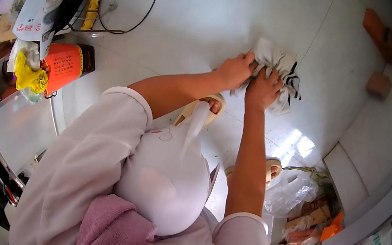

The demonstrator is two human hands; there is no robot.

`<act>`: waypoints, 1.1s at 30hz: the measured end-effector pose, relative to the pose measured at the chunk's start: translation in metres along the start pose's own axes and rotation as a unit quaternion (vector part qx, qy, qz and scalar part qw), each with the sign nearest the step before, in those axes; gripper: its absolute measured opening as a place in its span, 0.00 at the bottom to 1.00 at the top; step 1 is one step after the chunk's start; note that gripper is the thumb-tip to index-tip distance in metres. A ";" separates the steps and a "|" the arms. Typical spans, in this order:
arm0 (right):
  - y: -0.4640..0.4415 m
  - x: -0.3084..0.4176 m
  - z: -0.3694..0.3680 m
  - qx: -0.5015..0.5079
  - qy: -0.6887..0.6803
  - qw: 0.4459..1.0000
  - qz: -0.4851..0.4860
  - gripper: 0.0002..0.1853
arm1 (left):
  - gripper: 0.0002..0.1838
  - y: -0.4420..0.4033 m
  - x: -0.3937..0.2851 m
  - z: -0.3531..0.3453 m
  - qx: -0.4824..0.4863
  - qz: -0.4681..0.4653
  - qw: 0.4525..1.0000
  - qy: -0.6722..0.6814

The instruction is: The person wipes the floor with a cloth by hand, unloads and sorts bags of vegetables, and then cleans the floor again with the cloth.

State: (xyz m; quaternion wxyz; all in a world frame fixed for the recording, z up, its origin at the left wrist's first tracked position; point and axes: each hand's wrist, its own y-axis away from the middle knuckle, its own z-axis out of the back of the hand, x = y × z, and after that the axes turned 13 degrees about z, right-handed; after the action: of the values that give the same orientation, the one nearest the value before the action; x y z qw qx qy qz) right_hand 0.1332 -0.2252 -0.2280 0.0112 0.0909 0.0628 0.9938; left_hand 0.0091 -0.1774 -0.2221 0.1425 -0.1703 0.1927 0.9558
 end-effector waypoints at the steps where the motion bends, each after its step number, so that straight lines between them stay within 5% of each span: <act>1: 0.017 0.001 -0.003 -0.006 0.000 1.000 -0.001 0.19 | 0.18 0.014 -0.002 -0.008 0.011 -0.003 1.000 0.011; 7: 0.052 0.012 -0.011 -0.009 0.015 1.000 0.002 0.13 | 0.18 0.051 -0.001 -0.028 0.035 -0.021 0.999 0.001; 10: 0.032 0.010 -0.008 0.027 0.021 0.999 -0.002 0.16 | 0.21 0.045 -0.002 -0.014 -0.029 -0.028 0.999 -0.034; 18: -0.096 -0.034 0.014 0.064 -0.005 0.997 0.040 0.27 | 0.34 -0.080 -0.007 0.009 -0.036 0.068 0.997 -0.032; 21: -0.120 -0.083 0.011 0.015 0.037 0.996 0.083 0.29 | 0.30 -0.113 -0.039 0.005 -0.054 0.070 0.996 -0.001; 26: -0.088 -0.171 0.009 -0.018 -0.016 0.999 -0.033 0.30 | 0.25 -0.146 -0.115 -0.037 -0.037 -0.025 0.999 0.018; 27: -0.070 -0.192 0.007 -0.034 -0.028 0.997 -0.064 0.30 | 0.26 -0.133 -0.147 -0.012 0.068 0.001 0.997 0.044; 29: -0.030 -0.233 0.004 -0.054 -0.032 0.991 -0.121 0.30 | 0.22 -0.138 -0.181 -0.078 0.003 -0.108 0.993 0.041; 31: 0.019 -0.266 0.002 -0.071 -0.022 0.983 -0.167 0.30 | 0.17 -0.129 -0.221 -0.108 0.044 -0.121 0.987 0.094; 33: 0.073 -0.282 -0.002 -0.090 -0.016 0.975 -0.200 0.30 | 0.18 -0.098 -0.262 -0.109 0.192 -0.033 0.961 0.196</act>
State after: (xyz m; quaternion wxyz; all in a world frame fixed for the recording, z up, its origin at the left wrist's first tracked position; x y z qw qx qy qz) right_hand 0.4098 -0.3072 -0.2712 0.2192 0.0910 -0.0097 0.9714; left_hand 0.3075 -0.1902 -0.2480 0.1631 -0.3296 0.3914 0.8435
